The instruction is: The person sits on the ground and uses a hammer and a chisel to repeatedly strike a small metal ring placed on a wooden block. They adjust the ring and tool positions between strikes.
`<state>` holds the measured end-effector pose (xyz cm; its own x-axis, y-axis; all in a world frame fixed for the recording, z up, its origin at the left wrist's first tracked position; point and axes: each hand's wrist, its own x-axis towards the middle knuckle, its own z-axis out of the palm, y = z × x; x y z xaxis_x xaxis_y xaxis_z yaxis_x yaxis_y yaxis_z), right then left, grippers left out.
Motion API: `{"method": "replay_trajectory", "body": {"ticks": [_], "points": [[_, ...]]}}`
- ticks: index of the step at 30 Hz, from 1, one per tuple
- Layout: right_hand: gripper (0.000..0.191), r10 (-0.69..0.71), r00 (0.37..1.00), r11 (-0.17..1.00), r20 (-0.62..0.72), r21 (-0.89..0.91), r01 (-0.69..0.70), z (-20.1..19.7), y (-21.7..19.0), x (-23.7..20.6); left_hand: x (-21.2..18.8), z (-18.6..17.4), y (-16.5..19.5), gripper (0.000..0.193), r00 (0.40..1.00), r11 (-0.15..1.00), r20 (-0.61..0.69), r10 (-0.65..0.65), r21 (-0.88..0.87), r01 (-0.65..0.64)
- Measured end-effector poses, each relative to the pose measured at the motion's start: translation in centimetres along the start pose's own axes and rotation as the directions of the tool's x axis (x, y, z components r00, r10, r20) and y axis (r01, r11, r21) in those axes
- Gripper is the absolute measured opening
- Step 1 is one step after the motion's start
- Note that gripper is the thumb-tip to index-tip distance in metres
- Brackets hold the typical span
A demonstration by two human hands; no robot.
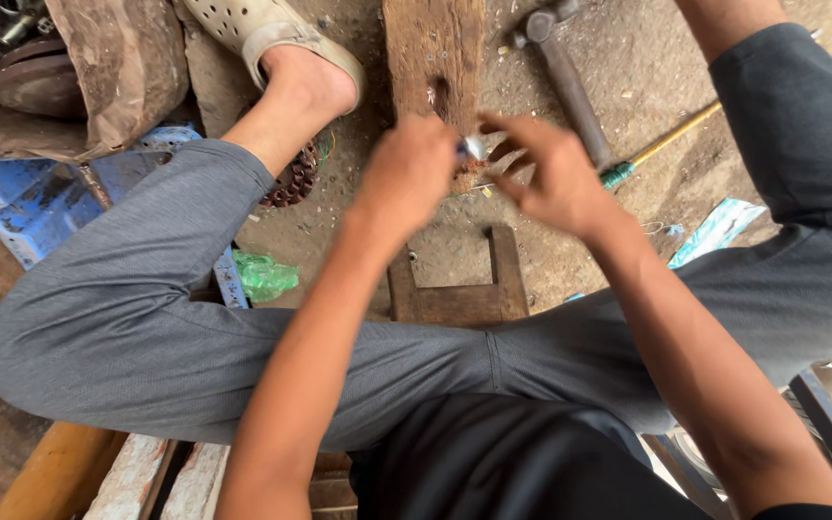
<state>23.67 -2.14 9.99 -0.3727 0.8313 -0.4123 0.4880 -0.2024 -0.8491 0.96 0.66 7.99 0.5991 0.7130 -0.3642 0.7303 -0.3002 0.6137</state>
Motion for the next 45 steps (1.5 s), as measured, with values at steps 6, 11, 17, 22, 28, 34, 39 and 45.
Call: {"method": "replay_trajectory", "body": {"ticks": [6,11,17,22,28,34,39,45], "points": [[0.028,-0.103,0.982,0.94,0.161,-0.308,0.149,-0.6,-6.8,-3.4,-2.5,1.8,4.7,0.006,0.99,0.995,0.111,0.087,0.039,-0.092],[0.015,0.018,0.997,0.976,-0.077,-0.214,-0.035,-1.0,-7.3,-4.8,-3.5,-0.6,-3.4,0.038,0.976,0.967,-0.057,-0.209,-0.16,0.198],[0.012,-0.095,0.995,0.926,0.025,-0.365,0.098,0.3,-5.9,-1.7,-2.0,3.6,-6.6,0.065,0.967,0.903,-0.029,-0.254,-0.364,0.227],[0.014,-0.242,0.963,0.859,0.115,-0.436,0.268,1.6,-5.2,0.1,-2.3,6.6,-7.8,0.05,0.963,0.892,-0.008,-0.269,-0.379,0.246],[0.015,-0.129,0.975,0.816,0.183,-0.539,0.209,2.3,-5.7,0.7,-1.7,7.0,-8.0,0.046,0.979,0.958,-0.036,-0.201,-0.216,0.189],[0.02,-0.096,0.971,0.769,0.218,-0.604,0.211,2.5,-6.0,2.2,-1.4,6.2,-7.6,0.045,0.979,0.965,-0.033,-0.203,-0.176,0.194],[0.028,-0.042,0.91,0.549,0.413,-0.752,0.366,3.2,-5.8,4.1,-1.4,5.3,-7.5,0.044,0.977,0.952,-0.049,-0.206,-0.242,0.189],[0.019,-0.241,0.894,0.69,0.378,-0.58,0.432,1.5,-5.5,4.3,-1.7,5.7,-7.6,0.052,0.947,0.894,0.03,-0.32,-0.321,0.312]]}}
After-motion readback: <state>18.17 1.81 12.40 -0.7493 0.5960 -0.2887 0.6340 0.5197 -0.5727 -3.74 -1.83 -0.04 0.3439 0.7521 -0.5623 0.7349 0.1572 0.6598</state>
